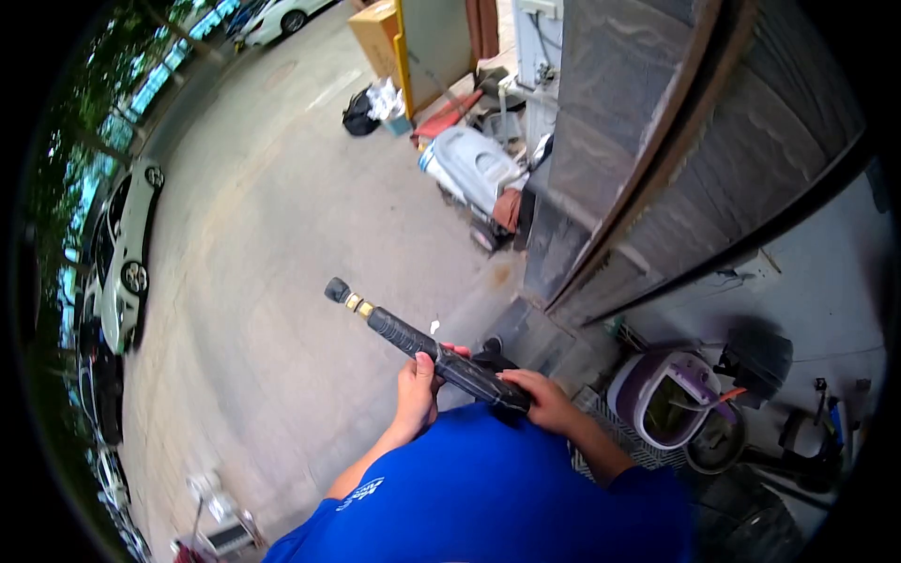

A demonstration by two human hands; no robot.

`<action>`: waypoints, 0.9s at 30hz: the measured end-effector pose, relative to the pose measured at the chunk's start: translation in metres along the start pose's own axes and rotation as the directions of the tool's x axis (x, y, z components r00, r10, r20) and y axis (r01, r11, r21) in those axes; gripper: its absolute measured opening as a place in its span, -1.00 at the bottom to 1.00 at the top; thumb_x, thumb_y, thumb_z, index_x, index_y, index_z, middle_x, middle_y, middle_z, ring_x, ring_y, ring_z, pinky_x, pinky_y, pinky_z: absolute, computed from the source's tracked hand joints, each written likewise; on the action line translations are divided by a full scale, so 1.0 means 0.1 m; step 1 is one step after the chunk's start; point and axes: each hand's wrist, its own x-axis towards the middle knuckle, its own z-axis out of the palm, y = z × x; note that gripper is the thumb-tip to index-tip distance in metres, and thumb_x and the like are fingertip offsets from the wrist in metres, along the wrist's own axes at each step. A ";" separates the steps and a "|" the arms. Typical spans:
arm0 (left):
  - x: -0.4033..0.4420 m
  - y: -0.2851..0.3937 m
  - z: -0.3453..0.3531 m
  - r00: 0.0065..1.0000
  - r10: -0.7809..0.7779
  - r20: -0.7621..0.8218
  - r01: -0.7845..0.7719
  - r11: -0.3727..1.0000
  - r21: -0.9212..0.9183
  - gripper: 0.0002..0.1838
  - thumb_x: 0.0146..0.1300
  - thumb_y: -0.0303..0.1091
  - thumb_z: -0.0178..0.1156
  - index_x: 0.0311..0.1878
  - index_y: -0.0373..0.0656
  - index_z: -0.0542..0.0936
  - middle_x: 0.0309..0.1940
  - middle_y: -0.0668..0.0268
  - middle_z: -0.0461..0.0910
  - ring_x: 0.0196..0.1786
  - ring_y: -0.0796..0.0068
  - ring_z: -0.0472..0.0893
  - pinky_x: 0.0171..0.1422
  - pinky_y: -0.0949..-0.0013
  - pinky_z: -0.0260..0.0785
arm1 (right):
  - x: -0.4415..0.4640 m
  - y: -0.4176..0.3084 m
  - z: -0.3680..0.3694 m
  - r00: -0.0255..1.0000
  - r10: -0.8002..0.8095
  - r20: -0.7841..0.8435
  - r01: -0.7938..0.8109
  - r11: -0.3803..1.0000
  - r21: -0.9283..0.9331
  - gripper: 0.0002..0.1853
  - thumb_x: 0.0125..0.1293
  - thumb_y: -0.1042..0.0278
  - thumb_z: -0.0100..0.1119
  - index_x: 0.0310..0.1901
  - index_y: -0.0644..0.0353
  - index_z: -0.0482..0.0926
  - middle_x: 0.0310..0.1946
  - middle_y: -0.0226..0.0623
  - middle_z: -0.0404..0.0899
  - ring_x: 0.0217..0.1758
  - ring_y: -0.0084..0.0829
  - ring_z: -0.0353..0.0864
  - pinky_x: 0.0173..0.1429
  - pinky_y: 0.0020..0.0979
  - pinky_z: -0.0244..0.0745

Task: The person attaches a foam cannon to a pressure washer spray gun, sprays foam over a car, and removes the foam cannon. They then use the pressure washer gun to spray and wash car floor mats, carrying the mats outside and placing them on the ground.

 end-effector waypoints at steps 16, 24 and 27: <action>5.01 1.26 -0.56 0.435 -0.418 0.797 -0.356 0.733 0.579 -0.63 0.27 -0.36 0.08 0.11 -0.31 0.39 -0.01 0.21 0.50 0.03 0.44 0.49 0.19 0.35 0.28 | 3.75 -0.73 -0.24 0.150 0.022 -0.988 -0.089 0.996 0.008 -0.62 -0.19 0.31 0.46 -0.28 0.24 0.59 -0.45 -0.27 0.63 -0.45 -0.68 0.50 -0.29 -0.48 0.47; 6.41 1.18 -1.95 -0.625 -0.672 0.397 -0.713 0.699 0.061 0.05 -0.12 -0.18 0.44 0.35 -0.36 0.02 0.30 -0.10 0.13 0.38 0.09 0.12 0.42 0.22 -0.02 | 5.84 -1.37 1.02 -0.707 0.033 -0.707 0.410 0.833 -0.372 -0.78 0.13 0.38 0.29 -0.24 0.26 0.51 -0.52 -0.40 0.55 -0.47 -0.62 0.52 -0.36 -0.56 0.43; 6.15 1.71 -2.46 -0.707 -0.600 0.374 -0.516 0.800 0.306 0.02 -0.14 -0.18 0.45 0.35 -0.24 0.07 0.32 -0.06 0.12 0.39 0.03 0.10 0.43 0.20 -0.04 | 6.46 -1.87 1.71 -0.837 0.099 -0.539 0.433 0.722 -0.539 -0.76 0.24 0.20 0.17 -0.35 0.22 0.47 -0.55 -0.34 0.53 -0.53 -0.54 0.53 -0.41 -0.54 0.45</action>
